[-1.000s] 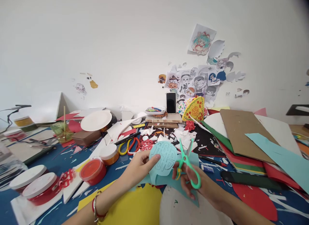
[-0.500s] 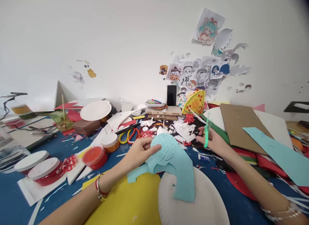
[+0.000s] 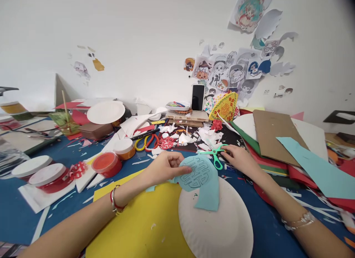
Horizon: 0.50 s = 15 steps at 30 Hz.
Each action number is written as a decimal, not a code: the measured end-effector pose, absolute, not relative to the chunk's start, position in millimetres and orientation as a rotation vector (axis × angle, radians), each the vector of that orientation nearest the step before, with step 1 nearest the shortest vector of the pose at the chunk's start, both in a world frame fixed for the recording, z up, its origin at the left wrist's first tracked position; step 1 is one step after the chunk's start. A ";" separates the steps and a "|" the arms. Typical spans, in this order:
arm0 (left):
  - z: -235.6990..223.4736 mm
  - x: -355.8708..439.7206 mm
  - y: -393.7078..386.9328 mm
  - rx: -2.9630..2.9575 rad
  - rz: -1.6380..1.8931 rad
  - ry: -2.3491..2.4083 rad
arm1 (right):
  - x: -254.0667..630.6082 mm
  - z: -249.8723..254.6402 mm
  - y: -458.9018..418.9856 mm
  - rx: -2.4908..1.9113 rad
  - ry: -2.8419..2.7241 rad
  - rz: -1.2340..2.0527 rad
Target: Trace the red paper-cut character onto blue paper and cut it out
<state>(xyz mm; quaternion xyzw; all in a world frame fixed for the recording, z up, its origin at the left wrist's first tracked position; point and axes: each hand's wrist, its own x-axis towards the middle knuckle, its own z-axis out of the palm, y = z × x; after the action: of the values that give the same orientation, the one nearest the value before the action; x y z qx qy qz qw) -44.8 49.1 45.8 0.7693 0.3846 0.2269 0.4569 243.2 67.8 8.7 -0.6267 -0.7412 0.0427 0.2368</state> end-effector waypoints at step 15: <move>22.6 -29.4 5.5 2.426 0.188 0.975 | 286.1 62.7 42.4 -2.109 -2.120 -0.068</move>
<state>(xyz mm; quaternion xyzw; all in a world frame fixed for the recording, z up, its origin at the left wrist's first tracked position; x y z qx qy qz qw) -29.4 5.5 22.6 0.8944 0.3595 0.0695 0.2569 286.1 42.4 62.7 -0.7032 -0.7067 -0.0227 0.0752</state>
